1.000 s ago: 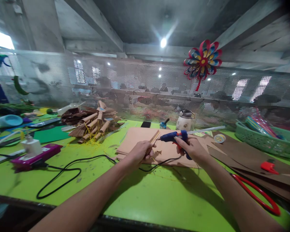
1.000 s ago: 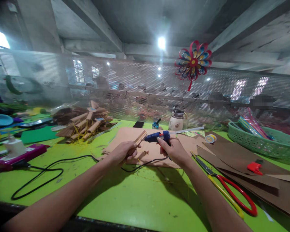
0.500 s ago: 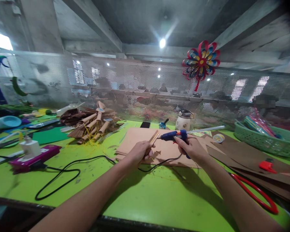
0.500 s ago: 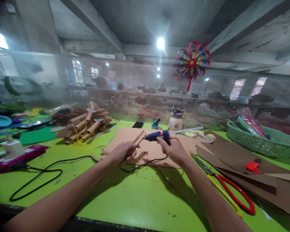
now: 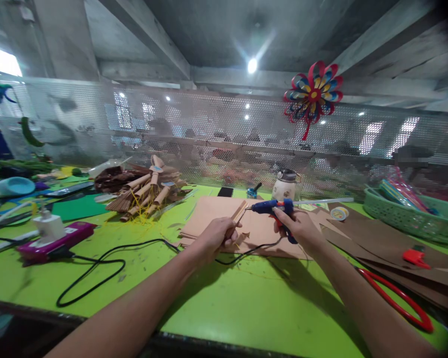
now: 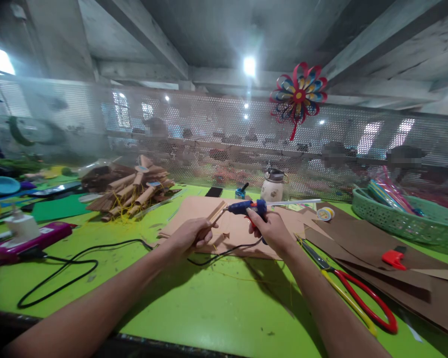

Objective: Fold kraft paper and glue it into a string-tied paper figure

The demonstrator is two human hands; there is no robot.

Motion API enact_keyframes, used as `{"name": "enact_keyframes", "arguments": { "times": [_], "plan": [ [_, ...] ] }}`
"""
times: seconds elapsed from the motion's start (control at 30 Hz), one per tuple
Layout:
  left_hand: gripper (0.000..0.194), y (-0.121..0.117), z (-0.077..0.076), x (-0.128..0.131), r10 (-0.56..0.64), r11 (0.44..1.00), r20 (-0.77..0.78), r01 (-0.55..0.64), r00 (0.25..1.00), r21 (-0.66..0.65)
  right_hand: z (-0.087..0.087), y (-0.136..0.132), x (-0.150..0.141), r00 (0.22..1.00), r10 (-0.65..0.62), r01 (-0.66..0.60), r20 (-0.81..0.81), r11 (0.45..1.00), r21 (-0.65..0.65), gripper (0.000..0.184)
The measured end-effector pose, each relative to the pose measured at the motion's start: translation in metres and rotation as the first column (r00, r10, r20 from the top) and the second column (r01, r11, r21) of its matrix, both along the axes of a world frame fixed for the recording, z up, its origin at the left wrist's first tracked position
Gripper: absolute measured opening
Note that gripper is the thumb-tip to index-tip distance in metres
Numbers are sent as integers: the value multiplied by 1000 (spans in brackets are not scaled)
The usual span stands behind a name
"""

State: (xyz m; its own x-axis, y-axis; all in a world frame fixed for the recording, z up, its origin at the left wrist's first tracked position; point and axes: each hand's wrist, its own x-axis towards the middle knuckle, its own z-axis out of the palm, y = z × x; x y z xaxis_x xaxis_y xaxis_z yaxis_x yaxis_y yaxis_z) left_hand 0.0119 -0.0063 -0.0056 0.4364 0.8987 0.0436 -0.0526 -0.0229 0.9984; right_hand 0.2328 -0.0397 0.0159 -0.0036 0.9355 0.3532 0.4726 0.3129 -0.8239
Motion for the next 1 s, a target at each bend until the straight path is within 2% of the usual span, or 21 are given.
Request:
{"name": "enact_keyframes", "arguments": {
  "times": [0.27,0.6,0.9,1.0],
  "plan": [
    [23,4,-2,-4,-80,995,98,86,992,-59,-6,3,-1,993,81,-85,-82,995,-52,51],
    [16,4,2,-4,-106,983,158,127,982,-134,-2,-5,-9,977,164,-177,-136,980,-94,47],
    [20,3,3,-5,-128,979,178,153,976,-136,-4,2,-2,986,80,-88,-144,995,-53,49],
    [19,4,2,-5,-125,977,184,153,975,-146,-2,0,-5,982,113,-126,-153,989,-77,47]
  ]
}}
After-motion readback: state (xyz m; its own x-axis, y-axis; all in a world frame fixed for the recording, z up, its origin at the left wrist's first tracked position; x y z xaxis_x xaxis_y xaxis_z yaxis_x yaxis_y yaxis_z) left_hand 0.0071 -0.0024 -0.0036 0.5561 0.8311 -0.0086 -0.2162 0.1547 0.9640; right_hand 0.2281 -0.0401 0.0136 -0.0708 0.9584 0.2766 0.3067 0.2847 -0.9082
